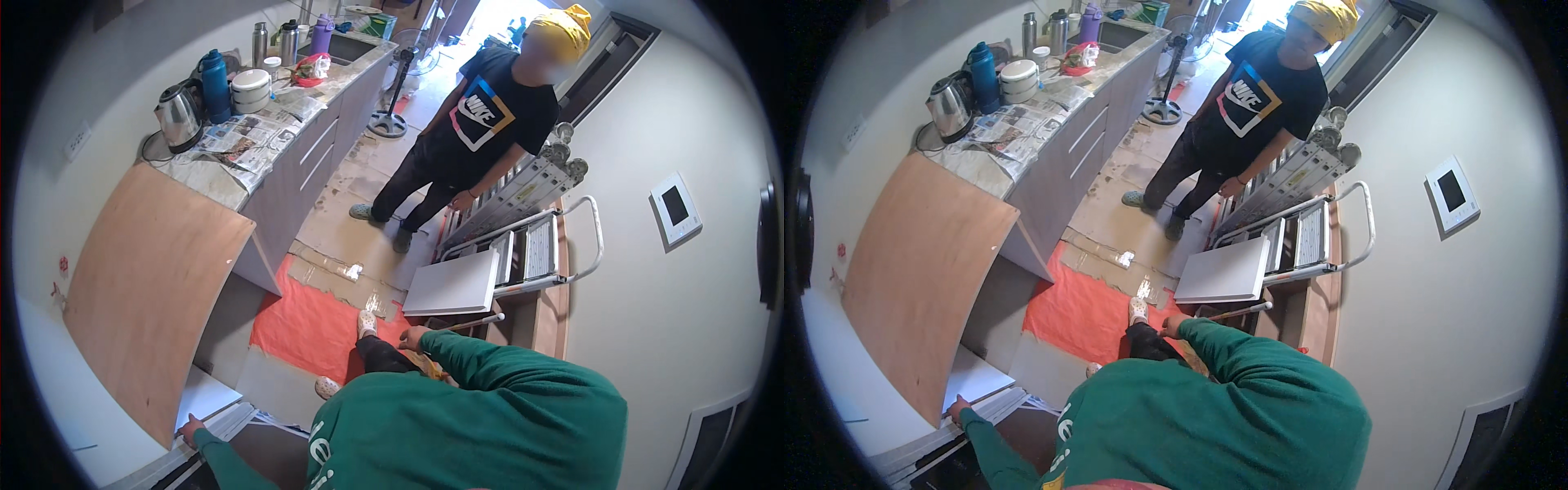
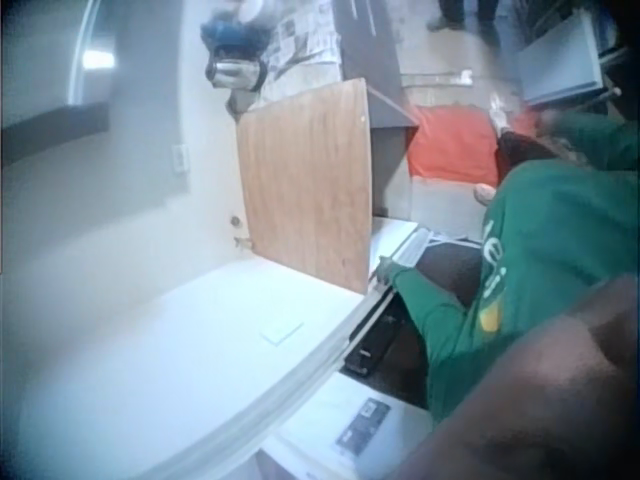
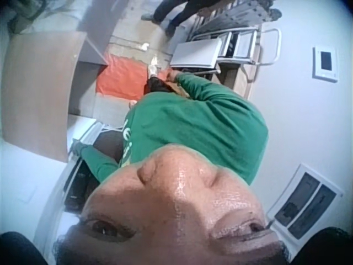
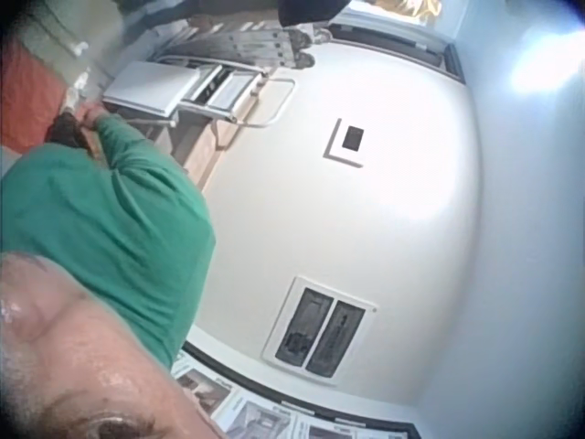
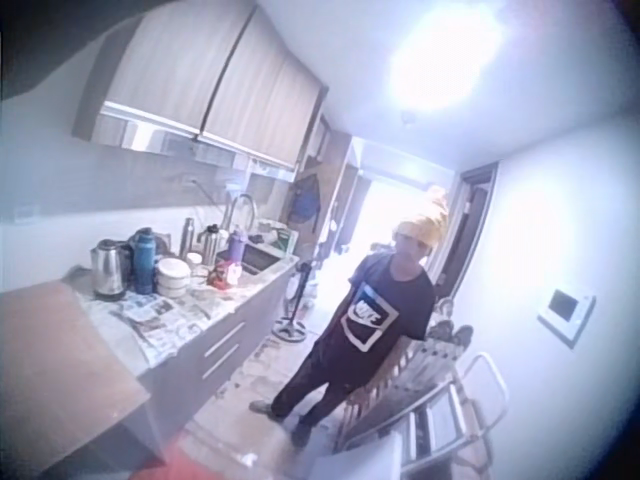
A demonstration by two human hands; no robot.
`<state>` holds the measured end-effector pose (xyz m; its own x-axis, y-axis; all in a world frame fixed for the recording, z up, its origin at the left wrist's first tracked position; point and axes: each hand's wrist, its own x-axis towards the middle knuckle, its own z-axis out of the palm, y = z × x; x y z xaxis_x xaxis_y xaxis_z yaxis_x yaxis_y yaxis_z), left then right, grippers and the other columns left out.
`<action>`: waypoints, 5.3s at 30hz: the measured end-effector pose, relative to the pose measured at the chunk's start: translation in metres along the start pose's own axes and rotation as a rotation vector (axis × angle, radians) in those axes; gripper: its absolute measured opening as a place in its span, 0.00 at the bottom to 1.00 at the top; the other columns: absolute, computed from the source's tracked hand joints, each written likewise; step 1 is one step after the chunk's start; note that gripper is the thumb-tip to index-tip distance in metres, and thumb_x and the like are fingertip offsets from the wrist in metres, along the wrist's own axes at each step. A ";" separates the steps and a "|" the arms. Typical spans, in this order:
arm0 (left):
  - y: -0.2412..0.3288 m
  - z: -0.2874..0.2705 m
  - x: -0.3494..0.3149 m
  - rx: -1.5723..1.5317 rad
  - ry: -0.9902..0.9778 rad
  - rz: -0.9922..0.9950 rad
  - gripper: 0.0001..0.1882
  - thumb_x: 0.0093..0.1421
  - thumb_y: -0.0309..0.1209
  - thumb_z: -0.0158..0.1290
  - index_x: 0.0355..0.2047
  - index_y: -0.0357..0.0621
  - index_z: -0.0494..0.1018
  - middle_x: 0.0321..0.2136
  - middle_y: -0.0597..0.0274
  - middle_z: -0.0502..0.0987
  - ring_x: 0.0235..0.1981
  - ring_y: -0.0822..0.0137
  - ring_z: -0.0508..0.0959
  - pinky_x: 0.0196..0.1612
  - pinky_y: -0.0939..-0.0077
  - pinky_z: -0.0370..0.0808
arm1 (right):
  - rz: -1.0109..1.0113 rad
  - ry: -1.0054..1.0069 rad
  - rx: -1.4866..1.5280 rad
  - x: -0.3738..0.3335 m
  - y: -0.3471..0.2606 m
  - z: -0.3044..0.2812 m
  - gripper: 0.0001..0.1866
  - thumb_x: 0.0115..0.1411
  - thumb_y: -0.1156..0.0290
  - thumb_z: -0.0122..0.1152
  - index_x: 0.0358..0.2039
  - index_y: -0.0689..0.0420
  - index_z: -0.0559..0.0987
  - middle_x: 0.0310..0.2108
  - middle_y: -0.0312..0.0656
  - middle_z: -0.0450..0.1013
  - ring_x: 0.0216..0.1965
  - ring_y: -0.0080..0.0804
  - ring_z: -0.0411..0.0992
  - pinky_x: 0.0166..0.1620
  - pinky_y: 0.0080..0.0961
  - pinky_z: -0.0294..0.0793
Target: The person carries a wood panel, fits it against the wall and existing cabinetry, then positions another panel on top of a lower cabinet frame, aligning it by hand and checking the fit with an assistant.
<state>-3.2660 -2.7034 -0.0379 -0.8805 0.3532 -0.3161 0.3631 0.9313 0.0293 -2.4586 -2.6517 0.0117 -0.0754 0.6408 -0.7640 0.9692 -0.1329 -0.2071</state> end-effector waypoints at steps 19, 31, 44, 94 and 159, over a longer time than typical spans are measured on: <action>0.003 -0.033 -0.057 -1.752 1.087 -0.200 0.21 0.65 0.21 0.55 0.59 0.42 0.72 0.48 0.58 0.78 0.48 0.65 0.75 0.49 0.67 0.74 | -0.551 -0.116 -0.109 0.088 0.076 -0.022 0.22 0.62 0.54 0.65 0.52 0.53 0.83 0.42 0.50 0.83 0.46 0.42 0.82 0.49 0.39 0.79; 0.020 -0.065 -0.076 -2.917 0.411 -0.399 0.12 0.68 0.42 0.45 0.26 0.57 0.67 0.20 0.76 0.66 0.24 0.73 0.65 0.34 0.76 0.63 | -0.377 -0.160 -0.050 0.121 0.040 -0.065 0.27 0.62 0.56 0.70 0.56 0.60 0.80 0.47 0.48 0.83 0.47 0.32 0.80 0.51 0.31 0.79; 0.016 -0.060 -0.054 -2.998 0.145 -0.232 0.16 0.71 0.43 0.47 0.46 0.49 0.78 0.39 0.67 0.83 0.40 0.69 0.82 0.42 0.71 0.79 | -0.405 -0.264 -0.049 0.138 -0.014 -0.090 0.30 0.63 0.54 0.69 0.59 0.59 0.77 0.49 0.47 0.82 0.50 0.34 0.80 0.53 0.32 0.78; 0.000 -0.024 -0.006 -2.595 -0.294 -0.085 0.19 0.65 0.38 0.52 0.54 0.46 0.77 0.49 0.57 0.82 0.44 0.57 0.82 0.49 0.61 0.80 | -1.697 0.105 -0.314 -0.037 -0.675 0.065 0.31 0.61 0.64 0.52 0.67 0.49 0.67 0.48 0.51 0.77 0.49 0.50 0.77 0.52 0.46 0.76; 0.012 -0.023 -0.045 -3.080 0.066 0.010 0.21 0.74 0.41 0.42 0.56 0.44 0.74 0.53 0.58 0.81 0.53 0.59 0.80 0.55 0.62 0.78 | -1.549 0.467 -0.832 0.009 -0.702 0.015 0.50 0.49 0.78 0.63 0.73 0.33 0.60 0.73 0.43 0.54 0.75 0.53 0.49 0.67 0.72 0.49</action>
<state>-3.2292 -2.7057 -0.0015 -0.8974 0.3138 -0.3100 -0.3426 -0.9386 0.0415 -3.1432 -2.5641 0.1411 -0.9981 -0.0403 0.0458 -0.0425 0.9980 -0.0476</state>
